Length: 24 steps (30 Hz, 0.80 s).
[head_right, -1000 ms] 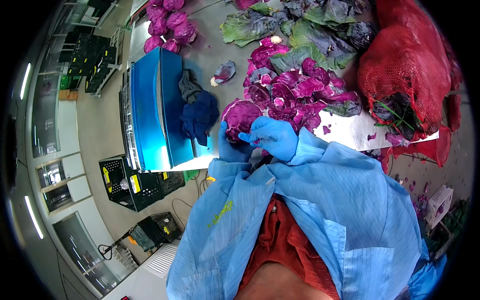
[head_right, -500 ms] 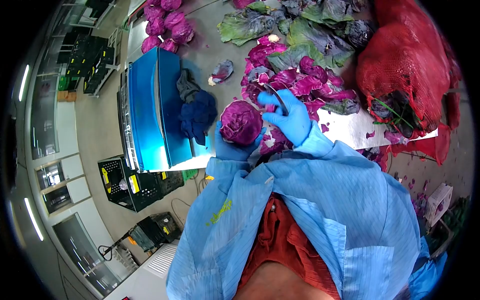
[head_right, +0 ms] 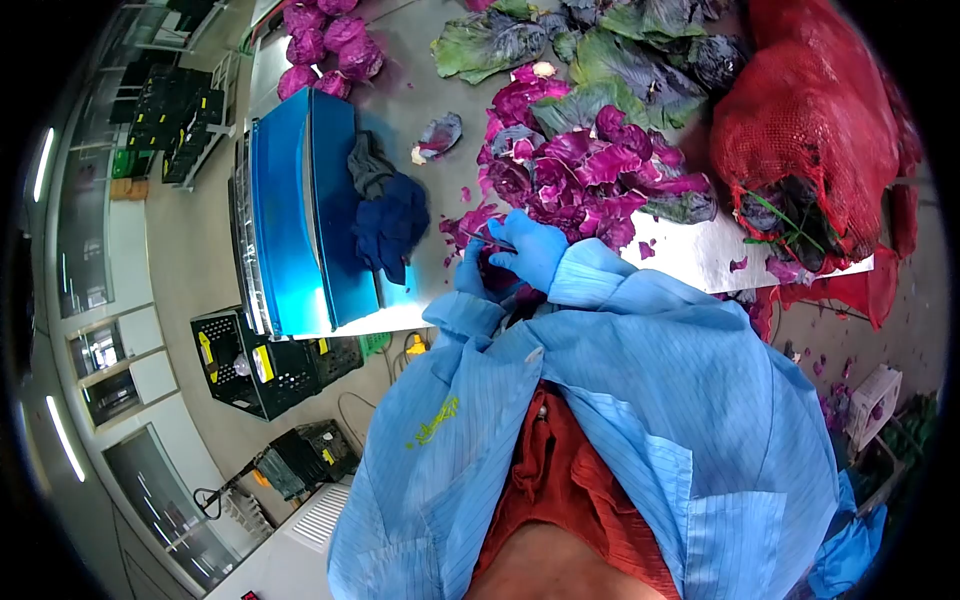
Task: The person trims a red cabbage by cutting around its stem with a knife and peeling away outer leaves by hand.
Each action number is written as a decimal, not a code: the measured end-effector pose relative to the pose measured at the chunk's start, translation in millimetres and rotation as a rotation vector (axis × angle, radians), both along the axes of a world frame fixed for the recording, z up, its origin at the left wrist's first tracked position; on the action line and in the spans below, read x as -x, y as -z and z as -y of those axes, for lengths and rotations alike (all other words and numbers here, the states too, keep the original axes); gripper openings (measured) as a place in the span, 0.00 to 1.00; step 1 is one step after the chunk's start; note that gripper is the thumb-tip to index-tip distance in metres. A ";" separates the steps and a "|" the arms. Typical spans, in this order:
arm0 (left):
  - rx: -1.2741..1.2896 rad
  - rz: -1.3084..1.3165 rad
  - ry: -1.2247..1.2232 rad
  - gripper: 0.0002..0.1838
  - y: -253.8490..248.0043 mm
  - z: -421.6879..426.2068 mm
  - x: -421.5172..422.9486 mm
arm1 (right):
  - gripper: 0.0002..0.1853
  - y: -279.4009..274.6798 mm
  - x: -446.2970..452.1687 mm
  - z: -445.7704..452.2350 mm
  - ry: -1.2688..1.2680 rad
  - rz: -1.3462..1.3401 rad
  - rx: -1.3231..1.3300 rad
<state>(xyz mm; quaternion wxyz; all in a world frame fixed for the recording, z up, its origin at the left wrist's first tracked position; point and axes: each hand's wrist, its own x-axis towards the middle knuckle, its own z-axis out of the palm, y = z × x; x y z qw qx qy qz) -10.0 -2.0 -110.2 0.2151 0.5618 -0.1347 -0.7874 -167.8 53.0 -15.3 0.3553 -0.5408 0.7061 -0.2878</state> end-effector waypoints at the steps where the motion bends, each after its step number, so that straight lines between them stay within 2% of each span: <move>1: 0.040 0.103 -0.032 0.37 -0.9 -2.1 2.6 | 0.23 0.4 -2.1 -0.5 0.024 0.018 -0.025; 4: 0.111 0.207 0.001 0.36 12.4 -0.9 -1.6 | 0.19 -1.2 -3.9 -1.3 0.054 0.085 -0.074; 6: 0.086 0.122 0.051 0.35 10.6 2.4 -3.4 | 0.18 5.3 1.7 0.3 0.030 0.147 -0.076; 9: 0.085 -0.072 0.032 0.30 -28.2 -2.3 8.3 | 0.15 33.4 6.7 0.2 0.110 0.077 0.050; 10: 0.119 0.001 0.115 0.31 -28.5 -3.0 5.8 | 0.13 44.3 10.0 0.3 0.120 0.122 0.124; 12: 0.182 0.148 0.283 0.36 -28.5 -4.6 0.6 | 0.13 61.3 13.8 0.4 0.122 0.140 0.105; 15: 0.623 0.103 0.332 0.42 -2.3 -14.8 -3.1 | 0.12 55.1 11.1 -1.3 0.160 0.284 0.133; 16: 0.568 0.024 0.249 0.51 1.0 -15.0 -2.2 | 0.12 45.9 7.8 -0.4 0.199 0.376 0.127; 18: 0.662 0.033 0.292 0.52 3.6 -11.1 -3.6 | 0.12 37.4 10.9 3.0 0.192 0.390 0.078; 20: 0.683 0.050 0.332 0.52 2.5 -9.3 -6.9 | 0.12 36.6 19.9 8.1 0.098 0.234 -0.014; 22: 0.636 0.070 0.374 0.52 -18.9 -4.7 -2.9 | 0.12 35.4 22.3 10.6 0.115 0.311 0.016; 24: 0.741 0.186 0.442 0.52 -16.4 -2.3 -3.7 | 0.11 29.2 25.1 12.4 0.127 0.367 0.029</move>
